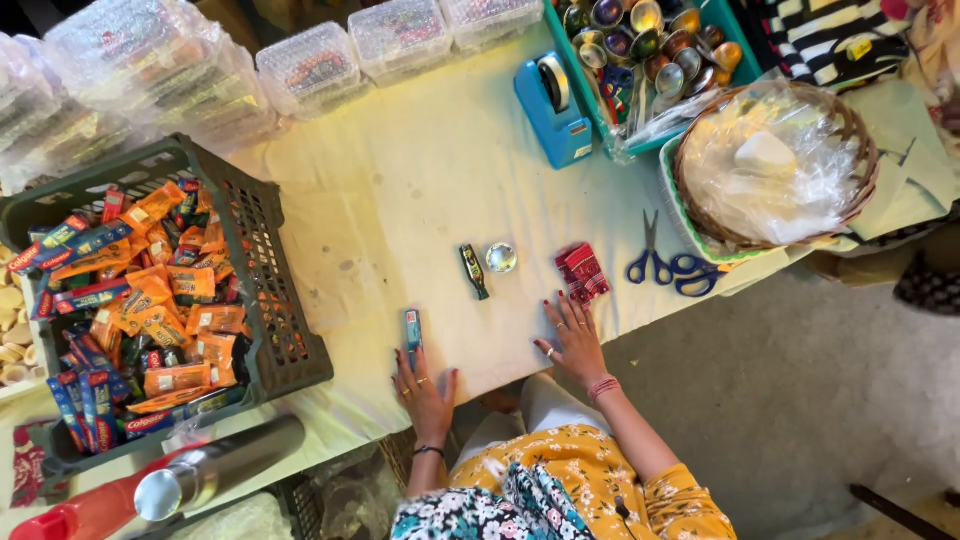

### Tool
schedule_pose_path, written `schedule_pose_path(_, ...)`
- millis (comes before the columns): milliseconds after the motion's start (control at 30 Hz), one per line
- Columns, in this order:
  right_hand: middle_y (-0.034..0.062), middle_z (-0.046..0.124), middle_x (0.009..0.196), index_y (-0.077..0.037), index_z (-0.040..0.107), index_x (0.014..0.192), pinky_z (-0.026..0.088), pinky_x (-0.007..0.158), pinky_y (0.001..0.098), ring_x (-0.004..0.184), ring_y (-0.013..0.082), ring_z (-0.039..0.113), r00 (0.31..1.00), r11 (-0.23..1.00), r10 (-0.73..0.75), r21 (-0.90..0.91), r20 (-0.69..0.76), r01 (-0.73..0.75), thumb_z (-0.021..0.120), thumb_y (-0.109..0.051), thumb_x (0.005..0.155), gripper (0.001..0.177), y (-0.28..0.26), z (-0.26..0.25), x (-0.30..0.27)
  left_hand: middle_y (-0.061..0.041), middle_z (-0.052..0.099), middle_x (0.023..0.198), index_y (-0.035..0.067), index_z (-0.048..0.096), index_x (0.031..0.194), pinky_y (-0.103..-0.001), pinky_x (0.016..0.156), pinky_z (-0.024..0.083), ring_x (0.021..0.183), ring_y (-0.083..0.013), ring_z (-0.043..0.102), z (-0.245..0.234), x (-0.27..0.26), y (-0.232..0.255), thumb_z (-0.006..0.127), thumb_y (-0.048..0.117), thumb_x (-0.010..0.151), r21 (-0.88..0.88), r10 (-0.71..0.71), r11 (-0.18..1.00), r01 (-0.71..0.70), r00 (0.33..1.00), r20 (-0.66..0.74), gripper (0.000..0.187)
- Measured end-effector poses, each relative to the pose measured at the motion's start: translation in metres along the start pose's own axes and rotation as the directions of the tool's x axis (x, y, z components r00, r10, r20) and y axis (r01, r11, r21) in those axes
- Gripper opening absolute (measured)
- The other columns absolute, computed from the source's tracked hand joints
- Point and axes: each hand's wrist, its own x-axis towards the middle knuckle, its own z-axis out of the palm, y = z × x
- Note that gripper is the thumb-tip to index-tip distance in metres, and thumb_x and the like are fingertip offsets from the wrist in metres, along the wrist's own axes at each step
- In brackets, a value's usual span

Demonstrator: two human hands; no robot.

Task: The person packs small items, including a spoon, a tube of toothpaste, and a small bottle, into a clear plastic bag. They then place the filled bag into a clear plastic container. The person also handles a red patterned cloth and a roll of tape during the process.

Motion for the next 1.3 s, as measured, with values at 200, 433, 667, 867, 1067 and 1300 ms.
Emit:
schedule_pose_path(200,0.0081,0.053,0.146,-0.016,0.058,0.136,0.038,0.113,0.0472,0.132,0.03,0.051,0.997,0.995,-0.029,0.099,0.075,0.022,0.073,-0.032,0.085,0.055,0.029,-0.006,0.012,-0.018,0.047,0.151,0.006,0.051,0.142,-0.054,0.116,0.033,0.141,-0.0362,0.045,0.012,0.017,0.012,0.073,0.026,0.091,-0.179,-0.082,0.982,0.053,0.984,-0.16,0.06)
schedule_pose_path(433,0.0096,0.058,0.137,-0.015,0.062,0.131,0.046,0.107,0.0459,0.127,0.033,0.057,0.997,0.988,-0.078,0.129,-0.01,0.079,0.073,-0.021,0.088,0.044,0.078,-0.046,0.067,-0.016,0.054,0.144,0.013,0.061,0.13,-0.05,0.11,0.04,0.132,-0.038,0.05,0.061,0.081,0.047,0.069,0.011,0.091,-0.27,-0.19,0.953,0.137,0.965,-0.182,0.04)
schedule_pose_path(667,0.0206,0.049,0.147,-0.006,0.056,0.139,0.029,0.116,0.0521,0.139,0.0378,0.042,0.969,0.964,-0.242,0.126,0.046,0.235,0.074,-0.022,0.083,0.061,0.109,-0.042,0.073,-0.028,0.036,0.156,0.008,0.052,0.146,-0.054,0.109,0.034,0.133,-0.0452,0.041,0.062,0.148,0.134,0.069,0.022,0.092,-0.244,-0.08,0.97,0.018,0.966,-0.245,0.059)
schedule_pose_path(867,0.0147,0.054,0.145,-0.01,0.058,0.139,0.029,0.12,0.0508,0.14,0.0309,0.046,0.963,0.967,-0.254,0.046,0.09,0.25,0.068,-0.01,0.079,0.06,0.128,-0.031,0.076,-0.013,0.042,0.159,0.027,0.06,0.142,-0.05,0.116,0.034,0.14,-0.0361,0.041,0.094,0.135,0.128,0.059,0.016,0.097,0.018,-0.002,1.0,0.004,0.994,-0.113,0.046)
schedule_pose_path(1067,0.0156,0.059,0.141,-0.006,0.06,0.135,0.035,0.119,0.0483,0.136,0.0311,0.052,0.962,0.961,-0.273,0.054,0.026,0.271,0.063,0.002,0.074,0.061,0.128,-0.021,0.082,-0.012,0.044,0.158,0.026,0.062,0.142,-0.052,0.115,0.034,0.138,-0.0315,0.043,0.076,0.151,0.089,0.062,0.019,0.097,0.231,-0.065,0.969,0.087,0.993,-0.1,0.046)
schedule_pose_path(1300,0.0132,0.065,0.14,-0.009,0.062,0.138,0.05,0.107,0.0389,0.13,0.0309,0.059,0.989,0.87,0.089,0.493,-0.12,-0.019,0.053,0.016,0.07,0.072,0.068,-0.031,0.106,-0.024,0.037,0.156,0.001,0.043,0.148,-0.058,0.115,0.027,0.143,-0.0422,0.035,0.092,0.163,0.147,0.074,0.032,0.085,-0.239,0.135,0.958,-0.16,0.984,-0.117,0.076)
